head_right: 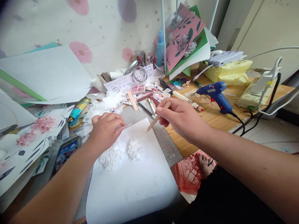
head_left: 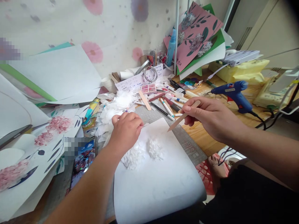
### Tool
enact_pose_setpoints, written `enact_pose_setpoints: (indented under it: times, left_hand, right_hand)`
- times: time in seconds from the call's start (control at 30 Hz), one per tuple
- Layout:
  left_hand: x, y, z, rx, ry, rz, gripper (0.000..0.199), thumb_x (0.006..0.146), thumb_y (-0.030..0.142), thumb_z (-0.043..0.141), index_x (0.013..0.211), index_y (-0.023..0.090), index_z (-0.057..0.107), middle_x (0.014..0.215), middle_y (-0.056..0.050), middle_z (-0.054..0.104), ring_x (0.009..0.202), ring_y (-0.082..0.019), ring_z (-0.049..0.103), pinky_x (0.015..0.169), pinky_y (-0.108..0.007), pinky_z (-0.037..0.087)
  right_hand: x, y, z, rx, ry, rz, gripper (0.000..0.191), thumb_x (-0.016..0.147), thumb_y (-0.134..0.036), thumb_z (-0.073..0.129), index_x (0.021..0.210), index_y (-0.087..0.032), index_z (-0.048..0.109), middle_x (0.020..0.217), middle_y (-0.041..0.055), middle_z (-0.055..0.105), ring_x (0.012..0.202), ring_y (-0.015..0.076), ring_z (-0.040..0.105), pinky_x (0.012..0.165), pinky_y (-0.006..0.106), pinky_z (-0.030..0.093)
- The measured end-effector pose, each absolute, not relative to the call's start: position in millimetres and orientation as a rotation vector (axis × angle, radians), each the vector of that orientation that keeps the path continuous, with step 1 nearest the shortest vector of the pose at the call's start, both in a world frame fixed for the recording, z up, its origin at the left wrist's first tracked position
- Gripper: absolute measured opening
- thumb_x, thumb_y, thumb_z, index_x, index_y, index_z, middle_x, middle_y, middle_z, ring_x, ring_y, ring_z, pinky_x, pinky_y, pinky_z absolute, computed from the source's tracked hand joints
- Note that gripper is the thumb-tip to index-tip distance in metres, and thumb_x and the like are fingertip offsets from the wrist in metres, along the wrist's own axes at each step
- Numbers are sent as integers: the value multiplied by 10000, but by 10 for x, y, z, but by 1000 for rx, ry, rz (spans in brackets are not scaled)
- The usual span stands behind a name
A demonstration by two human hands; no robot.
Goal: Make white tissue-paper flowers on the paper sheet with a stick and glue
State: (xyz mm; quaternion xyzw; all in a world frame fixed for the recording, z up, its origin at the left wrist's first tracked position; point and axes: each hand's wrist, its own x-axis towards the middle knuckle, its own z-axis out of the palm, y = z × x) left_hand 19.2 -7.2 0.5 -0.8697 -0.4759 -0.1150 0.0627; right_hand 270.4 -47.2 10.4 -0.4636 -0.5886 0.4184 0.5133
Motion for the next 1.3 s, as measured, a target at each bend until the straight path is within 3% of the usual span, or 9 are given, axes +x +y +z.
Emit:
enact_pose_setpoints:
  times: [0.13, 0.37, 0.8, 1.1, 1.3]
  left_hand:
    - [398, -294, 70, -2796, -1248, -449, 165, 861, 133, 509, 786, 236, 613, 926, 2, 627, 917, -188, 516, 822, -409, 234]
    - [544, -510, 110, -2924, -997, -283, 244, 856, 62, 473, 798, 257, 609, 968, 13, 597, 980, -194, 465, 887, -444, 184]
    - [500, -484, 94, -2960, -1048, -103, 188, 858, 113, 502, 786, 243, 617, 896, 0, 586, 943, -208, 463, 862, -459, 201]
    - [518, -436, 53, -3059, -1122, -200, 189, 869, 123, 495, 779, 233, 618, 843, 18, 607, 905, -190, 493, 838, -425, 212]
    - [492, -400, 50, -2962, -1320, -303, 89, 830, 136, 552, 784, 210, 565, 786, 38, 604, 830, -168, 508, 835, -402, 226]
  right_hand:
    - [2743, -519, 130, -1097, -1389, 980, 149, 845, -246, 584, 714, -175, 584, 594, 0, 588, 538, 118, 542, 529, 254, 427]
    - [2783, -610, 134, -1090, -1380, 982, 245, 827, -296, 610, 620, -183, 543, 620, -2, 583, 545, 114, 542, 528, 247, 436]
    - [2572, -683, -9, -1170, -1502, 1173, 167, 845, -292, 526, 731, -173, 556, 578, -19, 548, 535, 117, 512, 541, 242, 408]
    - [2517, -660, -160, -1257, -1371, 1255, 202, 852, -347, 545, 734, -183, 542, 584, -30, 562, 523, 100, 487, 509, 223, 363]
    - [2499, -644, -245, -1288, -1209, 1345, 252, 809, -389, 598, 697, -174, 528, 562, -33, 570, 499, 86, 467, 495, 213, 341]
